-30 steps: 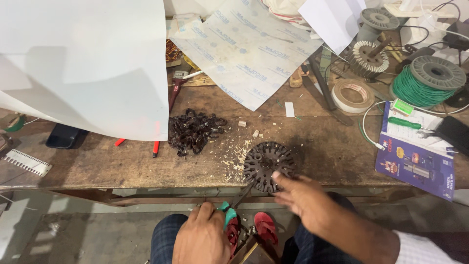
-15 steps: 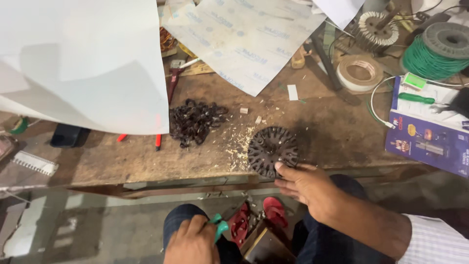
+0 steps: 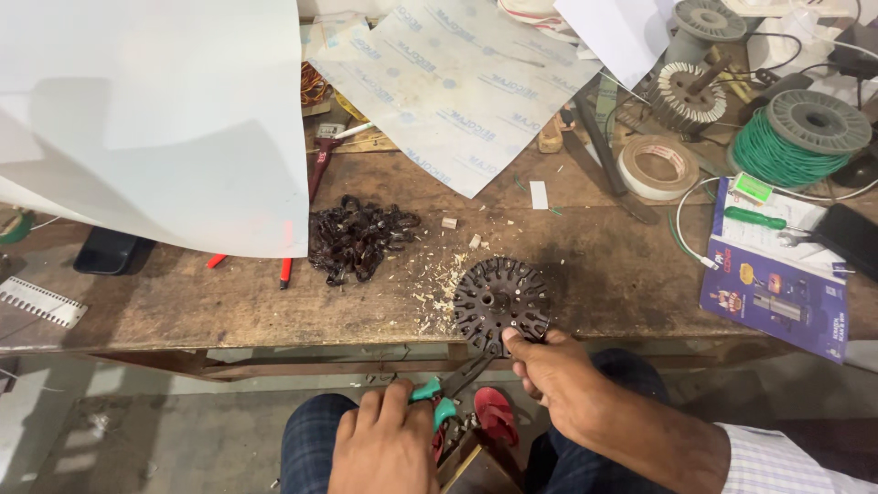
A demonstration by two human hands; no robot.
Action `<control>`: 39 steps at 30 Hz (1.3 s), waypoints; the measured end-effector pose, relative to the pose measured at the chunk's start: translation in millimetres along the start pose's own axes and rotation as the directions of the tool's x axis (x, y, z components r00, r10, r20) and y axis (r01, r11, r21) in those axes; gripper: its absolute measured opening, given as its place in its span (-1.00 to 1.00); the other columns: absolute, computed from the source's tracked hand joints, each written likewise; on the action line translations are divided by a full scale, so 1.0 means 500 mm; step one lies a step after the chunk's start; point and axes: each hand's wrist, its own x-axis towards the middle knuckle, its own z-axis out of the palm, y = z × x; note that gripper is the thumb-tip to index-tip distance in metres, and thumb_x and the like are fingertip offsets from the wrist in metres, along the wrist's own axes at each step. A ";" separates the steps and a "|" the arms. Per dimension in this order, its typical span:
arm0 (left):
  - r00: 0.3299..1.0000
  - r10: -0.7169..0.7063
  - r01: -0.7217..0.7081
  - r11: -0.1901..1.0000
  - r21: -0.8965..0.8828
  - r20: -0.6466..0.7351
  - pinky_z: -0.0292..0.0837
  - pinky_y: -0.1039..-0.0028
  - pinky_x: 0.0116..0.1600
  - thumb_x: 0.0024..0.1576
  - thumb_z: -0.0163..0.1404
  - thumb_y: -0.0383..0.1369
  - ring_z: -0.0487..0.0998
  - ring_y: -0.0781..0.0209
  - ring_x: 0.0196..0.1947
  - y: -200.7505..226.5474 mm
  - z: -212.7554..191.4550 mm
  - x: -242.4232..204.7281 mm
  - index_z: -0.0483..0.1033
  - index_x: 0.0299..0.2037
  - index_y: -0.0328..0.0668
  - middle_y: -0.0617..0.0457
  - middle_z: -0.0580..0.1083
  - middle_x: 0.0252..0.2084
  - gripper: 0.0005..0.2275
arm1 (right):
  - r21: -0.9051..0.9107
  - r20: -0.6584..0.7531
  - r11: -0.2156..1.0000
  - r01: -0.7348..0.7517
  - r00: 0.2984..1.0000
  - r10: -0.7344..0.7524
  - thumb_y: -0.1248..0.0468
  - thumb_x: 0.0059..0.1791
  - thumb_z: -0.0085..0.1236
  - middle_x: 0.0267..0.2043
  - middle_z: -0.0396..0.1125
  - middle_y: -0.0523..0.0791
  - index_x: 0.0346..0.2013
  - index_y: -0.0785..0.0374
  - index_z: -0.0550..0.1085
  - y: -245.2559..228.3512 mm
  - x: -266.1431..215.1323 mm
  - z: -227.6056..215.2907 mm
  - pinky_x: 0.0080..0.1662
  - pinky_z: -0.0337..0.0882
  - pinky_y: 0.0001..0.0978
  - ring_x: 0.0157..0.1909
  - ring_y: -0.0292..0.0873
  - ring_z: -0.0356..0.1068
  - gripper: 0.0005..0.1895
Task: The person uses green-handled pliers to cut wires from a circular motor stator. They repeatedly rotate the stator and snip protruding wire ends, accumulating cut pieces on the workbench.
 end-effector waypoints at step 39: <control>0.718 -0.521 0.557 0.828 -0.069 -0.462 0.40 0.03 0.13 0.15 0.05 -0.19 0.48 -0.26 0.01 -0.432 -0.094 -0.012 0.59 -0.06 -0.24 -0.25 0.48 -0.01 -0.70 | 0.051 -0.025 0.998 -0.048 0.998 0.050 0.11 -0.08 0.39 -0.33 0.39 -0.18 -0.28 0.27 0.53 -0.027 0.063 -0.022 -0.43 0.24 -0.57 -0.37 -0.33 0.33 -0.69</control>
